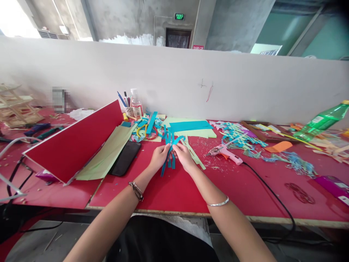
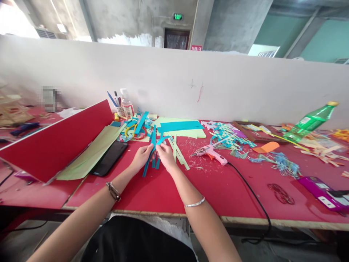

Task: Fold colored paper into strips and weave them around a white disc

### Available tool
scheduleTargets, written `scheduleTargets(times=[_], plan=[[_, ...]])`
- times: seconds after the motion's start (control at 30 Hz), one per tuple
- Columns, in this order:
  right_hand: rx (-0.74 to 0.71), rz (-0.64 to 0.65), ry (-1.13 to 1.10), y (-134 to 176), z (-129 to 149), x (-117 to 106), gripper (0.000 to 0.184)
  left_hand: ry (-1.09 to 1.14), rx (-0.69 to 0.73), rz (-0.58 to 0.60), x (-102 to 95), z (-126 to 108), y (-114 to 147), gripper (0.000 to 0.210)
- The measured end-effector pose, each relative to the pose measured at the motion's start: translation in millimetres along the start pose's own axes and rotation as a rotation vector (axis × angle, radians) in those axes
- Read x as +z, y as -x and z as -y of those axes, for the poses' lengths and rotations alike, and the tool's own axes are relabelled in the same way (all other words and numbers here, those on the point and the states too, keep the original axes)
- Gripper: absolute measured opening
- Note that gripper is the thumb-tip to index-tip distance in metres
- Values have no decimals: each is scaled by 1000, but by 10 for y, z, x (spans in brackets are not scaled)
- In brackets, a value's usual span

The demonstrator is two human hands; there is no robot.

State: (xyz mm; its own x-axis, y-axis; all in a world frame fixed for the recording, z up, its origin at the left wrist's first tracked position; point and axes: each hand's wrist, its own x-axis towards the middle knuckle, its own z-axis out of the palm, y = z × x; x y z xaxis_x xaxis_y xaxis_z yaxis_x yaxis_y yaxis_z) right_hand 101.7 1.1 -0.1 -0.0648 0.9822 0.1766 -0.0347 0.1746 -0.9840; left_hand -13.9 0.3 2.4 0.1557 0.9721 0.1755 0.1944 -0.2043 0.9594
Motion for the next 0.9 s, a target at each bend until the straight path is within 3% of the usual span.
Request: scheduleTargets(times=[0.1, 0.47, 0.77, 0.9], plan=[[-19, -31, -3, -11, 4, -15, 30, -7, -3, 37, 1, -3, 12, 41], [-10, 56, -19, -5, -4, 12, 27, 11, -68, -9, 12, -35, 35, 41], [15, 14, -14, -5, -36, 18, 27, 61, -61, -38, -10, -21, 12, 42], [-3, -40, -18, -2, -20, -1, 30, 70, -62, 43, -7, -20, 11, 43]])
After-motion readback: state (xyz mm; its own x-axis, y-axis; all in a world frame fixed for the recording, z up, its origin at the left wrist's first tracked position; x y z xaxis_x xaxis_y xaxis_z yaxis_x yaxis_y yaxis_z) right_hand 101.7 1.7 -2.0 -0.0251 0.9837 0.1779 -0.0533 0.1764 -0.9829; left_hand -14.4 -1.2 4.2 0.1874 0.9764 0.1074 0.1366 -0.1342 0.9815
